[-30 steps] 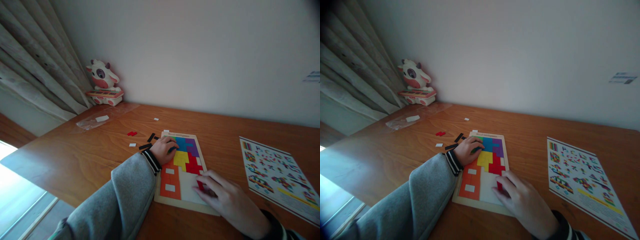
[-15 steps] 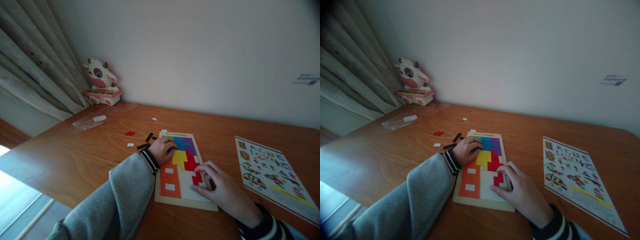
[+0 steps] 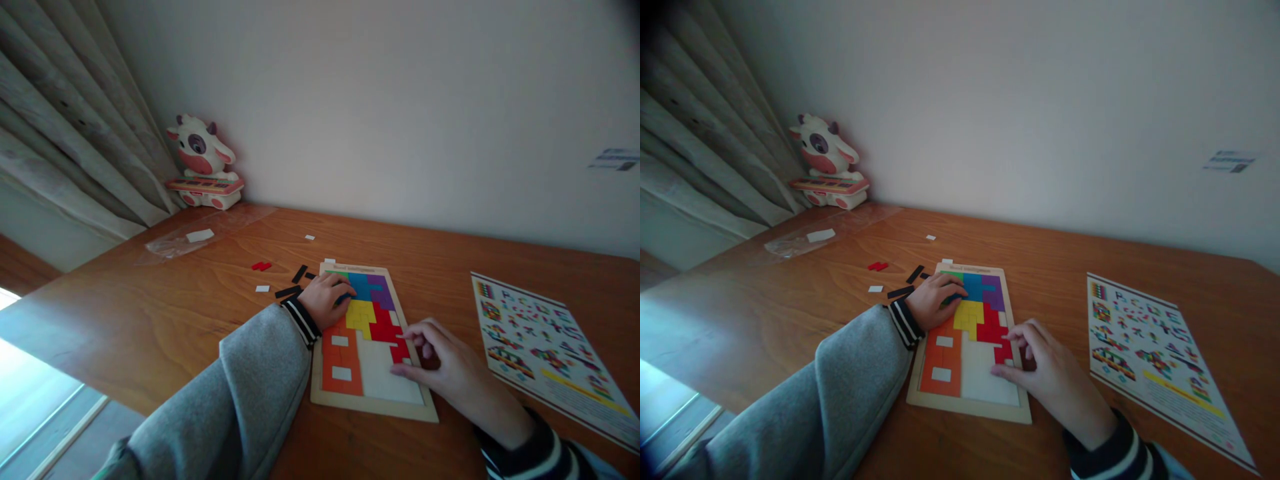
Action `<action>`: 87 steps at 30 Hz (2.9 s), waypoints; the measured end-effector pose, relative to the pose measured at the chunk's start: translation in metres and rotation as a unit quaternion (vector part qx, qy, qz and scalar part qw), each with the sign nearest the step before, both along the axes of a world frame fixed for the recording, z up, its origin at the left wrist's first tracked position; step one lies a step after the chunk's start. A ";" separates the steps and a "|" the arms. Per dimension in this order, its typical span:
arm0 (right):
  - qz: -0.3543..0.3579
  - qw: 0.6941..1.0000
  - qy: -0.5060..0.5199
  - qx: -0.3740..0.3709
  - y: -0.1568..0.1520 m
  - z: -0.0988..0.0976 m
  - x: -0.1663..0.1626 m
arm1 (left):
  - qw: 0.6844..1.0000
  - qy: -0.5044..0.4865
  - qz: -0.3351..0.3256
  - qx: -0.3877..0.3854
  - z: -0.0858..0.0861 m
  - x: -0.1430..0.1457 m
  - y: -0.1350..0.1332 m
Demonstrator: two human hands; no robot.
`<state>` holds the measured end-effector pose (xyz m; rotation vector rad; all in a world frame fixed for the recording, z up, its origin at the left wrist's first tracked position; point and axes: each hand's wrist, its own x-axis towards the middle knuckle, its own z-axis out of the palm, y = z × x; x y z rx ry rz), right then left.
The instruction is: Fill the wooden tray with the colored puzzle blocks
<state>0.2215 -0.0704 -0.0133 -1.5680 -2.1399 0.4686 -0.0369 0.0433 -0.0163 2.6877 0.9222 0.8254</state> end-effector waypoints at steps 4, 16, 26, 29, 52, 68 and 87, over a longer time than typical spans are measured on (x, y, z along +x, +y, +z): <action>-0.011 1.000 0.014 -0.003 0.002 -0.003 0.002 | 1.000 0.004 0.002 0.001 0.001 0.000 -0.001; -0.029 0.997 0.062 -0.035 0.001 0.003 -0.001 | 0.999 0.007 0.012 0.041 0.009 0.000 -0.004; -0.059 0.995 0.074 0.001 0.002 0.006 -0.002 | 0.903 0.154 0.399 0.044 0.023 -0.084 0.019; -0.066 0.995 0.074 0.003 0.002 0.007 -0.003 | 0.850 0.226 0.474 -0.048 0.019 -0.100 0.022; -0.078 0.993 0.084 0.014 0.003 0.005 -0.002 | 0.952 0.091 0.290 0.040 0.029 -0.086 0.016; -0.014 0.991 0.110 0.068 -0.003 0.009 -0.010 | 0.987 -0.092 -0.114 0.061 0.030 -0.012 -0.051; -0.046 0.961 0.270 -0.027 -0.005 0.019 -0.010 | 0.991 -0.057 -0.109 0.055 0.024 0.000 -0.065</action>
